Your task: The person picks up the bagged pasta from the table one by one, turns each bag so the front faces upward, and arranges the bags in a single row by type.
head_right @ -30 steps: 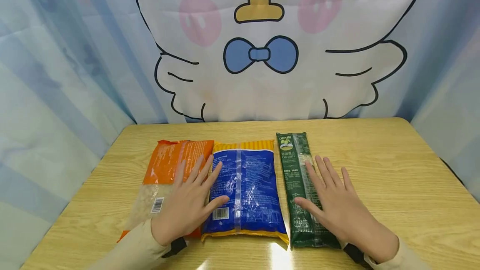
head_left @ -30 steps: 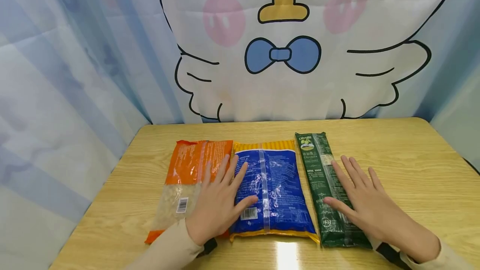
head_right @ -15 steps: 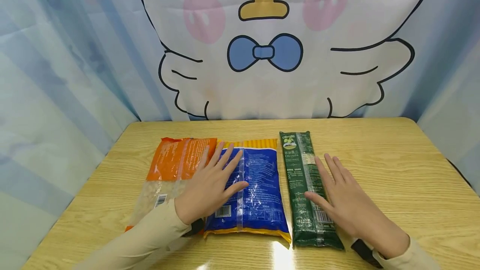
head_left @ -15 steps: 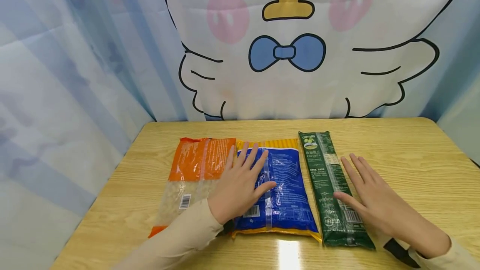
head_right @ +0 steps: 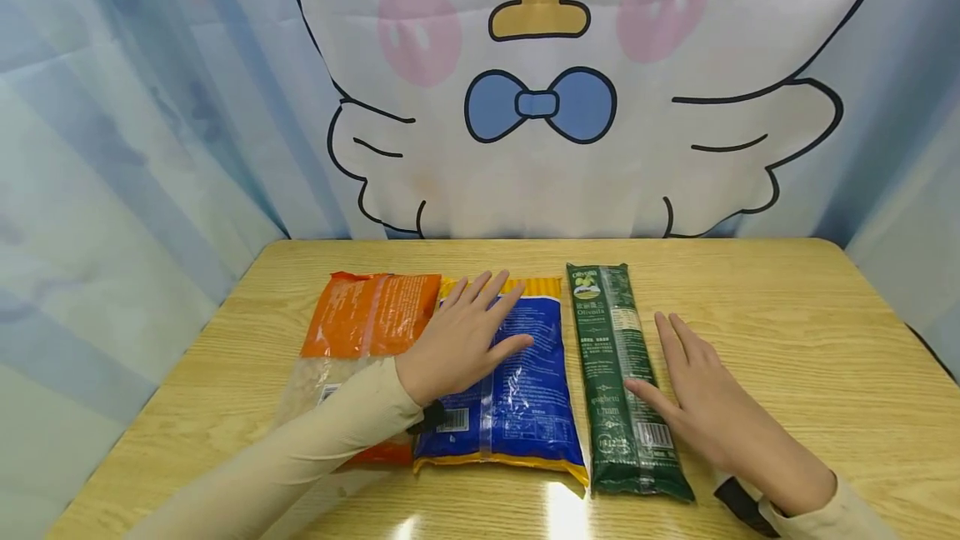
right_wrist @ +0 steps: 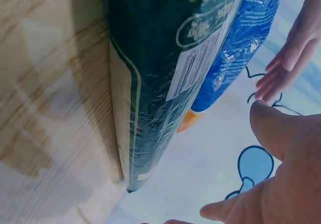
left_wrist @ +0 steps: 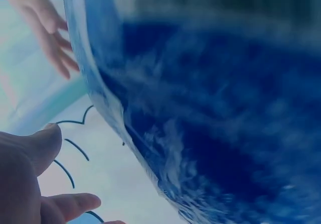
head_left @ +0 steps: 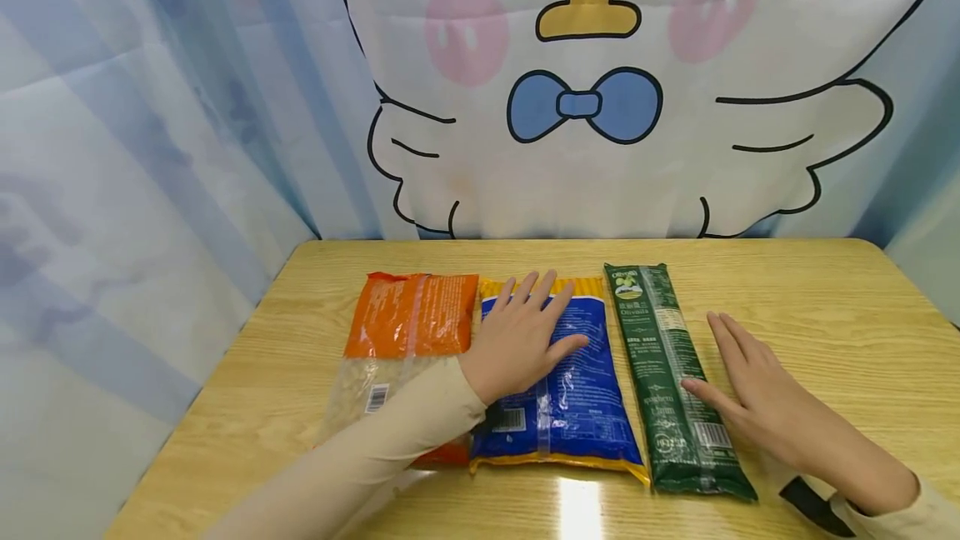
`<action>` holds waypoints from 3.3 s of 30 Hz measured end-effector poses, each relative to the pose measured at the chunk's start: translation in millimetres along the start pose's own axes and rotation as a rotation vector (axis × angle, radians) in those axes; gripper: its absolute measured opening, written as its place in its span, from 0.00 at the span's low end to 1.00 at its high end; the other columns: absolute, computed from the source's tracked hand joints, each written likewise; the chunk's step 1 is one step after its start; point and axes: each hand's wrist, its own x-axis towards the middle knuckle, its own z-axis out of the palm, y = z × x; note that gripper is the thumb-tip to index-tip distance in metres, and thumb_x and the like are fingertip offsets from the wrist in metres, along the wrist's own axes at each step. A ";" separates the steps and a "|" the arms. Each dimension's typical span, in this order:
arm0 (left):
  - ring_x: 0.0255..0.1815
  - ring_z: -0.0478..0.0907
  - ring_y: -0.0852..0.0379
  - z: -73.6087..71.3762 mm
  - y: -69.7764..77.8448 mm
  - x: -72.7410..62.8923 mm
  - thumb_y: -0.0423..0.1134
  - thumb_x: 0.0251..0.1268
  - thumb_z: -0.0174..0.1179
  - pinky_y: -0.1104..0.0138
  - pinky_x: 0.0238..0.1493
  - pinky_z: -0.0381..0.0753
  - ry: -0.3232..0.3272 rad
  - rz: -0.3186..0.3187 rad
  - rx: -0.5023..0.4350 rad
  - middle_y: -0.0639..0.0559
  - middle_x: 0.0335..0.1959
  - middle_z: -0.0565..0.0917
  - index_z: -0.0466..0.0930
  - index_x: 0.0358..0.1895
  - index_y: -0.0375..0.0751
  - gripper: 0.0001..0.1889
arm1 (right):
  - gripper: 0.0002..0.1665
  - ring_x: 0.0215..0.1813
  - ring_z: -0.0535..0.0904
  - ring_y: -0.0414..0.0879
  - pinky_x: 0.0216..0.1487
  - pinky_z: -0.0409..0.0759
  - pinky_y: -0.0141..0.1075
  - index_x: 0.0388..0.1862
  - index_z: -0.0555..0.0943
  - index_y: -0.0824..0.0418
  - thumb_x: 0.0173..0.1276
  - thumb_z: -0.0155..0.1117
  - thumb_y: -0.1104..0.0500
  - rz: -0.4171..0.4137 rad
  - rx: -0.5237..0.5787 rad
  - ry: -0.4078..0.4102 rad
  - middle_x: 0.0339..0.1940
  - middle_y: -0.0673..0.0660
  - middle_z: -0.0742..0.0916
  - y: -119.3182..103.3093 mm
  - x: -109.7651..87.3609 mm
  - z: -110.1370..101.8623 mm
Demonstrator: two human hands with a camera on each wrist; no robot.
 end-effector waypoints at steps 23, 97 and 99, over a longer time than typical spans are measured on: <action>0.76 0.61 0.51 1.2 27.4 79.2 0.59 0.76 0.47 0.60 0.76 0.63 -0.074 -0.022 -0.245 0.48 0.77 0.63 0.57 0.78 0.47 0.34 | 0.63 0.71 0.50 0.82 0.59 0.58 0.77 0.80 0.28 0.65 0.72 0.61 0.41 -0.012 0.050 0.000 0.75 0.82 0.52 3.1 -2.2 -4.9; 0.46 0.84 0.31 47.2 51.2 128.8 0.22 0.61 0.64 0.41 0.50 0.82 -0.254 -0.618 -1.608 0.35 0.35 0.86 0.76 0.60 0.38 0.24 | 0.54 0.54 0.81 0.60 0.43 0.86 0.42 0.73 0.47 0.84 0.71 0.66 0.50 0.224 0.478 -0.232 0.60 0.82 0.72 30.2 34.2 -17.5; 0.44 0.84 0.31 48.1 53.6 128.8 0.22 0.60 0.65 0.41 0.49 0.82 -0.229 -0.637 -1.609 0.33 0.34 0.87 0.77 0.56 0.39 0.21 | 0.54 0.54 0.81 0.61 0.43 0.86 0.43 0.73 0.47 0.83 0.71 0.66 0.50 0.225 0.471 -0.223 0.59 0.81 0.72 30.0 34.4 -17.3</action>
